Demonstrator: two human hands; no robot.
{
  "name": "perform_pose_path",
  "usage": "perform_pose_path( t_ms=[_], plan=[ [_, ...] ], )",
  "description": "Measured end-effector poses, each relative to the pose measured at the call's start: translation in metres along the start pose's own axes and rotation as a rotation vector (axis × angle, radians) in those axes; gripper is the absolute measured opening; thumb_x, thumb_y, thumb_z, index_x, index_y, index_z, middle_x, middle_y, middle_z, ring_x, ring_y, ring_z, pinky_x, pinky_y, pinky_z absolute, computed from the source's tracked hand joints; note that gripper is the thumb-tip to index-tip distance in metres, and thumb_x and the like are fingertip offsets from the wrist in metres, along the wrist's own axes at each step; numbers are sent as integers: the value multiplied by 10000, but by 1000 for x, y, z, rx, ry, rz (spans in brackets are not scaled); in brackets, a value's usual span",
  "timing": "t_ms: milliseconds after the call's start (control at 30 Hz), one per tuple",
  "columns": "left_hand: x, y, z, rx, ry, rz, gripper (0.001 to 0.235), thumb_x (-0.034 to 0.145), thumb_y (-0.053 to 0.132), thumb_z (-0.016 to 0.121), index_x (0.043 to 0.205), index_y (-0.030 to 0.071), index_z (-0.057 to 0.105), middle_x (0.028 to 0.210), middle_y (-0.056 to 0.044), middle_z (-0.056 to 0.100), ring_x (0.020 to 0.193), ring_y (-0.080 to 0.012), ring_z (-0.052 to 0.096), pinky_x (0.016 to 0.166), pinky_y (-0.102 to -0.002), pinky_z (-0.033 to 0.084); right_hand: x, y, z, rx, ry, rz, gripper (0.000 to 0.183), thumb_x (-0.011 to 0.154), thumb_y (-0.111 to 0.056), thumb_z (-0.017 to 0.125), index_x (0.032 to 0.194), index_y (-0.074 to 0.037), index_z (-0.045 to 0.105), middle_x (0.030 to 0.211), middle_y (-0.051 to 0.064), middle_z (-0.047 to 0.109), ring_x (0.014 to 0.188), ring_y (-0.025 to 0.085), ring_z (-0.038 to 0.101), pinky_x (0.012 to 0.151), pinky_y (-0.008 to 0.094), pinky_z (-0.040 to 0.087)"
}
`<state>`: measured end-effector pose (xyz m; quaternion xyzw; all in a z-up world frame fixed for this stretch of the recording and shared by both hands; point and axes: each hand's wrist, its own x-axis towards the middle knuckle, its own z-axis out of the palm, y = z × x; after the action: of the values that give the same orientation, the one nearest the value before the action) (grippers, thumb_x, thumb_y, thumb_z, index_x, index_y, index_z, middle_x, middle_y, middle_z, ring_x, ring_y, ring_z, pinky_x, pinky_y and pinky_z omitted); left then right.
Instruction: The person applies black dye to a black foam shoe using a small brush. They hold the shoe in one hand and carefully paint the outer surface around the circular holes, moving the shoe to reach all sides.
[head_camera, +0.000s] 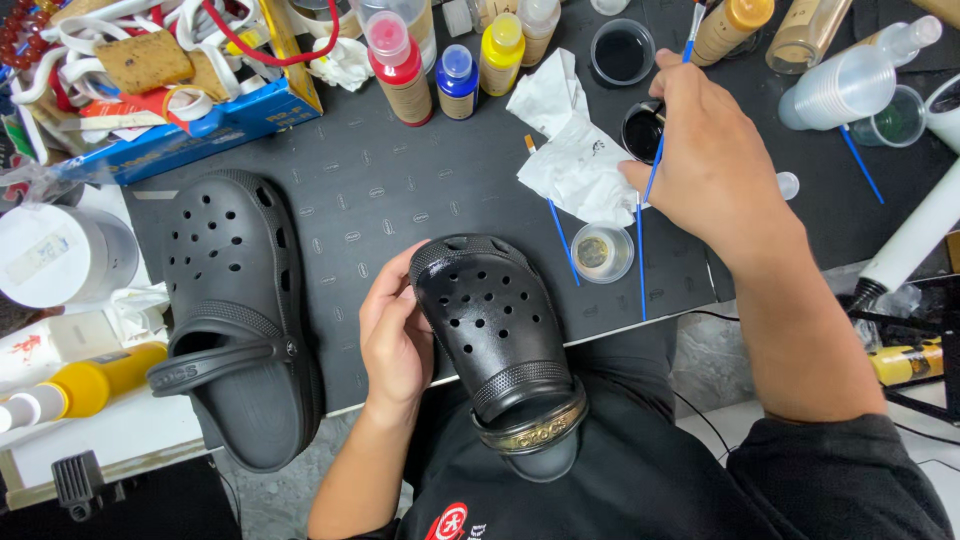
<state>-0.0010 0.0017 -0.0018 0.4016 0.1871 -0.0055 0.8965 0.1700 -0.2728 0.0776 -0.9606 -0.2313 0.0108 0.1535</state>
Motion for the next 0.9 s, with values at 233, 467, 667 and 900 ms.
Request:
perform_pose_path(
  t_ms=[233, 467, 667, 900],
  plan=[
    [-2, 1, -7, 8, -32, -10, 461, 990, 67, 402, 1402, -94, 532, 1226, -153, 662, 1026, -171, 673, 853, -294, 562, -4, 7, 24, -9, 82, 144, 848, 783, -221, 932, 1400, 31, 407, 1303, 237, 608, 1176, 437, 613, 951, 500, 503],
    [-2, 1, -11, -19, -27, -40, 451, 981, 80, 409, 1388, -78, 521, 1203, -134, 667, 1006, -146, 679, 842, -271, 565, -3, -4, 20, 55, 203, 82, 670, 847, -120, 853, 1305, 39, 391, 1378, 224, 561, 1228, 416, 624, 1018, 450, 548],
    [-4, 1, -16, 46, -22, 45, 473, 994, 69, 436, 1431, -76, 546, 1164, -84, 665, 737, -32, 488, 626, -185, 384, 7, -68, 2, 244, 33, -227, 654, 748, -92, 810, 1255, 13, 411, 1489, 217, 527, 1186, 393, 597, 1030, 449, 514],
    [-11, 13, -20, 100, 103, 75, 464, 926, 57, 425, 1348, -71, 569, 1160, -75, 697, 758, -41, 543, 603, -185, 386, 33, -92, 35, 225, -245, -455, 647, 619, -87, 819, 1162, -41, 469, 1456, 158, 550, 1157, 369, 601, 933, 482, 454]
  ],
)
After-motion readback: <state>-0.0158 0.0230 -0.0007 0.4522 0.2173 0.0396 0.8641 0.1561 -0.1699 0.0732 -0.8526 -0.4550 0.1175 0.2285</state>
